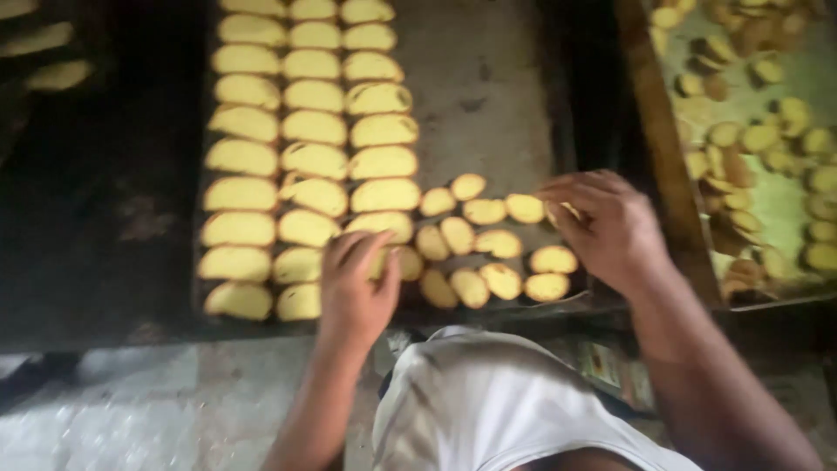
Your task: Arranging sliced biscuits or rusk onto large metal trays in a bakery production area.
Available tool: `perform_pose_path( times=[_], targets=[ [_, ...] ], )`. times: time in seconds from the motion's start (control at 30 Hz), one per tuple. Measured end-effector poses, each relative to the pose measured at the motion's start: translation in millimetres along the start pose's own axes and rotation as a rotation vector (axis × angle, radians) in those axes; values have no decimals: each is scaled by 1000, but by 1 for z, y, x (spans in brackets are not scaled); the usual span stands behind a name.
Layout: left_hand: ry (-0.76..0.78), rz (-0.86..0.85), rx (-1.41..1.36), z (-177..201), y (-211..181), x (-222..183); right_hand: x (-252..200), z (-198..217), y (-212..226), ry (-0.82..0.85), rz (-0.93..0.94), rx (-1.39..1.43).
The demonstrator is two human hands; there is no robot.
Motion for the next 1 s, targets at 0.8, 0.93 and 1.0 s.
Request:
perform_pose_path(
  times=[0.8, 0.93, 1.0],
  targets=[
    [51, 158, 167, -53, -64, -67, 83, 56, -481, 149, -200, -630],
    [56, 146, 184, -57, -85, -64, 99, 55, -477, -19, -220, -628],
    [53, 142, 183, -57, -88, -64, 99, 80, -485, -82, -220, -635]
  ],
)
Point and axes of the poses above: each hand's wrist, its own x-axis towards the middle knuckle, its own z-axis out of the back of the hand, y = z × x, the point moved 7 cm from there along x, towards the middle knuckle, and after that the axes turned 13 degrees about -y, right-handed, at the moved point
